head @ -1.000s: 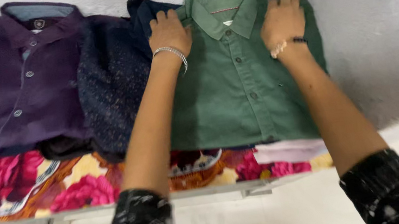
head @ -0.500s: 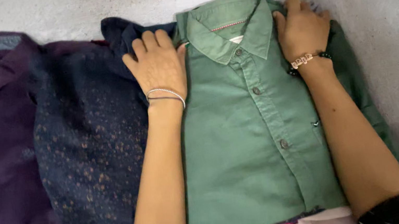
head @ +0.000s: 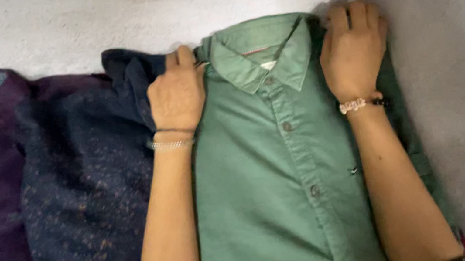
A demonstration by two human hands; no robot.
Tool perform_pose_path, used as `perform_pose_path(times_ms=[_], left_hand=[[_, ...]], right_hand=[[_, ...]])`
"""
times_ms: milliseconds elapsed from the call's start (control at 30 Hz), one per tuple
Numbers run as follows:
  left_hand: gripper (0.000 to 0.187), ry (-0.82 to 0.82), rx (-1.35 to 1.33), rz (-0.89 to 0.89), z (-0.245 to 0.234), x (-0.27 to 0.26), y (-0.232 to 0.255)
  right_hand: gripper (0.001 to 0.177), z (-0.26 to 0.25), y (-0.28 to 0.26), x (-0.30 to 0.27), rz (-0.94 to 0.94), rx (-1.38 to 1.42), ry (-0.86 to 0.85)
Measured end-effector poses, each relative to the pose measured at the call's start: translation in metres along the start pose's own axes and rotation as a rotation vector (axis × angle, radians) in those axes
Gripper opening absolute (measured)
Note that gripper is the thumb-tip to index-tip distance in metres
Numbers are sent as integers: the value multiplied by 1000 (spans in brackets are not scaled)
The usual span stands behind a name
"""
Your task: The person folds several shirts one by one on a floral-patterned surface and arranges them in a neat row. The shirts include various colors and patterns, and the person smooths each shirt after folding.
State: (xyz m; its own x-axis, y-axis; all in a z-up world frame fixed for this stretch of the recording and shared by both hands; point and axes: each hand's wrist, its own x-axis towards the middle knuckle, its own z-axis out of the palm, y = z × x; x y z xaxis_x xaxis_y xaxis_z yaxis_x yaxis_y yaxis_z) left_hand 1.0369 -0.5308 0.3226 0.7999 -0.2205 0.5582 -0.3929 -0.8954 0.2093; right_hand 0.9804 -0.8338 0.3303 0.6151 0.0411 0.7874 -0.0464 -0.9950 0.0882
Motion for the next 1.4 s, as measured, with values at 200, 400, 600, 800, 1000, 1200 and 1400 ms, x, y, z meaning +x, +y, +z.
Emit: perform_pose_path(times_ms=[200,400,600,800,1000,1200,1400], left_hand=[[45,-104,-220,61,-33,8,-22],[33,-67,-396,119,-35,8,-34],[35,84,-240,165,-52,10,-8],[29,-252,-456,286,-56,13,23],[28,-101,-440,389,-36,7,24],[38,-86,-348,251,-34,6,28],[31,5,-243,306,-16,7,34]], right_hand=[[20,-14,11,-5,-25,-323,-192],[24,-4,7,-3,169,-108,-114],[26,-18,-14,7,50,-103,45],[13,-28,-40,14,263,382,-444],[23,-12,-30,2,12,453,-149],[26,-19,-35,10,161,495,-39],[27,-31,-49,18,-75,324,-111]])
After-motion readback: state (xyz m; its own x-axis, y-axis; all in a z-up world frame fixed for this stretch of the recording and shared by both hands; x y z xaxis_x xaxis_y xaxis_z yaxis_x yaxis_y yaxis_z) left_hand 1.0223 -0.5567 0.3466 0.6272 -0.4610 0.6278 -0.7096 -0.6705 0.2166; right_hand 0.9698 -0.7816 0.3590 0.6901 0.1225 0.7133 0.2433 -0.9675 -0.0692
